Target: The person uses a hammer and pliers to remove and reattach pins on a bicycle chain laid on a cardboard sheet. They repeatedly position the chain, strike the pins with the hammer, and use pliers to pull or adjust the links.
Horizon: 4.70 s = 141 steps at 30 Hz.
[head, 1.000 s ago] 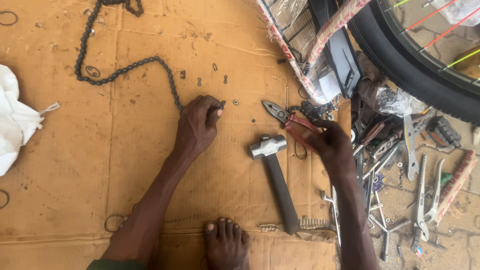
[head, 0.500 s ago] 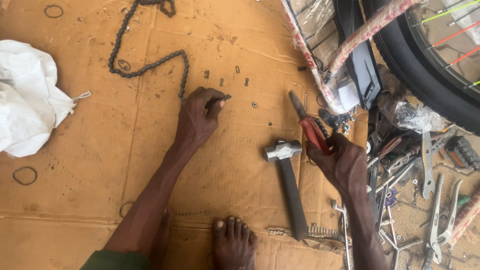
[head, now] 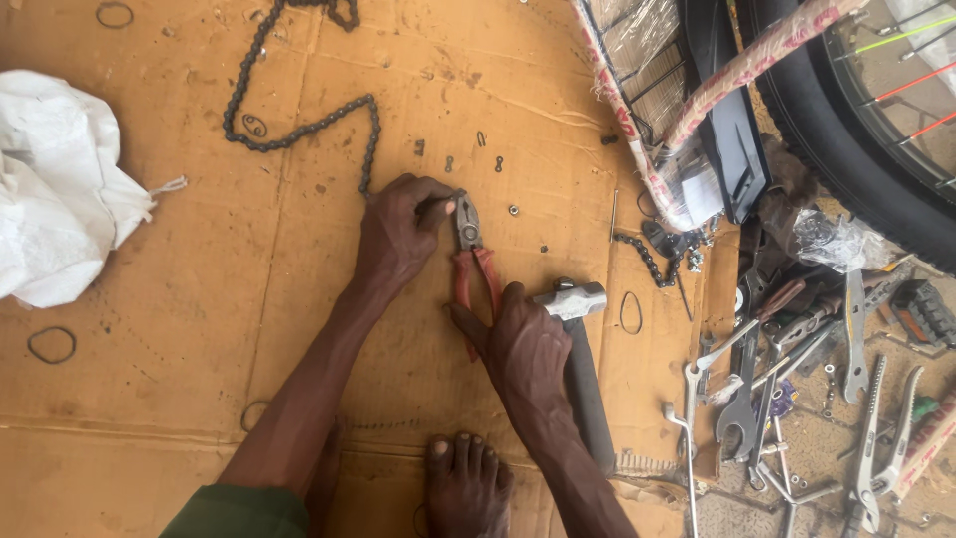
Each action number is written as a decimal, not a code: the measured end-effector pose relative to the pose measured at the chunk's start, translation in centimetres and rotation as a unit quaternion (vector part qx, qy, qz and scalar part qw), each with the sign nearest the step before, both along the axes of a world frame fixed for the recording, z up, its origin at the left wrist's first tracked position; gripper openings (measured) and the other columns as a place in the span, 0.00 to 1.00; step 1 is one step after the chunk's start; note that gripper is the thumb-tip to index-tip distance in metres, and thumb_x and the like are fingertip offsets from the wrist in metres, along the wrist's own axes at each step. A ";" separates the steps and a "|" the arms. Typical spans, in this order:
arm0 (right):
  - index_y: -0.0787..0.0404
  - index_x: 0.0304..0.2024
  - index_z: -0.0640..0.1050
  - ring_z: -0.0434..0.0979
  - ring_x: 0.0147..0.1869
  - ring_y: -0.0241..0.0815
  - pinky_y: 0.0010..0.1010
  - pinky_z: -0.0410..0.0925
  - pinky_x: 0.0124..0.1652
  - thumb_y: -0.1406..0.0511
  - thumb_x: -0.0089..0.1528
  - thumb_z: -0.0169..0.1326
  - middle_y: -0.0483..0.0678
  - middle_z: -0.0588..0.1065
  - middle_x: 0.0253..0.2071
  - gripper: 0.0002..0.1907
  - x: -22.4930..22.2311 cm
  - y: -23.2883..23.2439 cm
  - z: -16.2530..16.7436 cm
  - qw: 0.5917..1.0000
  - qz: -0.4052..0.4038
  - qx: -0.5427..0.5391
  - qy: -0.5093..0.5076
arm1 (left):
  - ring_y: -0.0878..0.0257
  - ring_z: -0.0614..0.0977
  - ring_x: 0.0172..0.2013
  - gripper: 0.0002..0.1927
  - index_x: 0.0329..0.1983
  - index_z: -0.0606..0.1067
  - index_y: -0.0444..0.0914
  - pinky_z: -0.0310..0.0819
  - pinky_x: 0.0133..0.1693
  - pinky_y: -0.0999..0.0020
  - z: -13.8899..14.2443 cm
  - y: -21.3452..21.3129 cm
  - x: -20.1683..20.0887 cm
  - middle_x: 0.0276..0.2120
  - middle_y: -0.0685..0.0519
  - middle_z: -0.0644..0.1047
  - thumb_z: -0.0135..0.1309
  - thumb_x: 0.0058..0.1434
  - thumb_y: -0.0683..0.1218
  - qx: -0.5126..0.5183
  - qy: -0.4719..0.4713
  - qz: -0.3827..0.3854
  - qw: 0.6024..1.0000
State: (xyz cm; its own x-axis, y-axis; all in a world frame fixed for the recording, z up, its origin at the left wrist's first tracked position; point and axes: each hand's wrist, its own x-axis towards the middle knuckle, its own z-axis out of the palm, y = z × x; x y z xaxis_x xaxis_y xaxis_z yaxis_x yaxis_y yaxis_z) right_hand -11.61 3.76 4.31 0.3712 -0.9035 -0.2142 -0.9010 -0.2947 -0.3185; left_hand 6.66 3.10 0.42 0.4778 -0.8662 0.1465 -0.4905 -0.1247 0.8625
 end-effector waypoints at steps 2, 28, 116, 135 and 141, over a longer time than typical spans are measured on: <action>0.65 0.28 0.74 0.80 0.24 0.57 0.46 0.70 0.24 0.42 0.53 0.65 0.57 0.76 0.20 0.32 -0.5 -0.2 0.2 1.000 0.025 -0.004 -0.016 | 0.52 0.82 0.35 0.05 0.39 0.81 0.36 0.75 0.38 0.58 -0.2 -0.1 -0.4 0.35 0.47 0.80 0.60 0.62 0.42 -0.011 -0.010 0.002 1.000; 0.72 0.53 0.76 0.82 0.54 0.46 0.32 0.75 0.55 0.73 0.67 0.46 0.58 0.80 0.49 0.13 -2.0 -8.5 0.7 0.747 -0.186 0.373 -0.518 | 0.50 0.80 0.34 0.11 0.43 0.85 0.40 0.72 0.38 0.55 -0.6 -0.3 1.5 0.30 0.45 0.76 0.58 0.59 0.38 0.061 -0.062 -0.074 0.993; 0.59 0.65 0.69 0.80 0.30 0.56 0.47 0.68 0.28 0.64 0.66 0.53 0.63 0.78 0.31 0.24 -0.3 -4.5 2.7 0.980 0.024 -0.003 -0.197 | 0.43 0.78 0.41 0.02 0.33 0.79 0.34 0.71 0.43 0.51 -2.1 -0.6 2.1 0.34 0.43 0.75 0.58 0.57 0.37 -0.013 -0.063 -0.073 0.995; 0.60 0.41 0.83 0.79 0.25 0.48 0.43 0.69 0.28 0.58 0.69 0.53 0.54 0.82 0.32 0.14 -11.7 -6.5 -0.3 0.994 -0.105 -0.032 -0.023 | 0.45 0.79 0.39 0.03 0.35 0.80 0.33 0.72 0.41 0.53 -1.9 -0.5 1.2 0.34 0.43 0.76 0.60 0.58 0.37 -0.002 -0.071 -0.088 0.994; 0.65 0.50 0.78 0.75 0.53 0.57 0.51 0.70 0.52 0.73 0.69 0.48 0.60 0.78 0.49 0.10 -9.6 -12.1 -0.4 0.959 0.035 -0.276 -0.060 | 0.47 0.80 0.36 0.03 0.35 0.80 0.33 0.72 0.39 0.54 -0.8 -0.9 1.0 0.33 0.43 0.76 0.59 0.58 0.37 0.031 -0.050 -0.087 0.994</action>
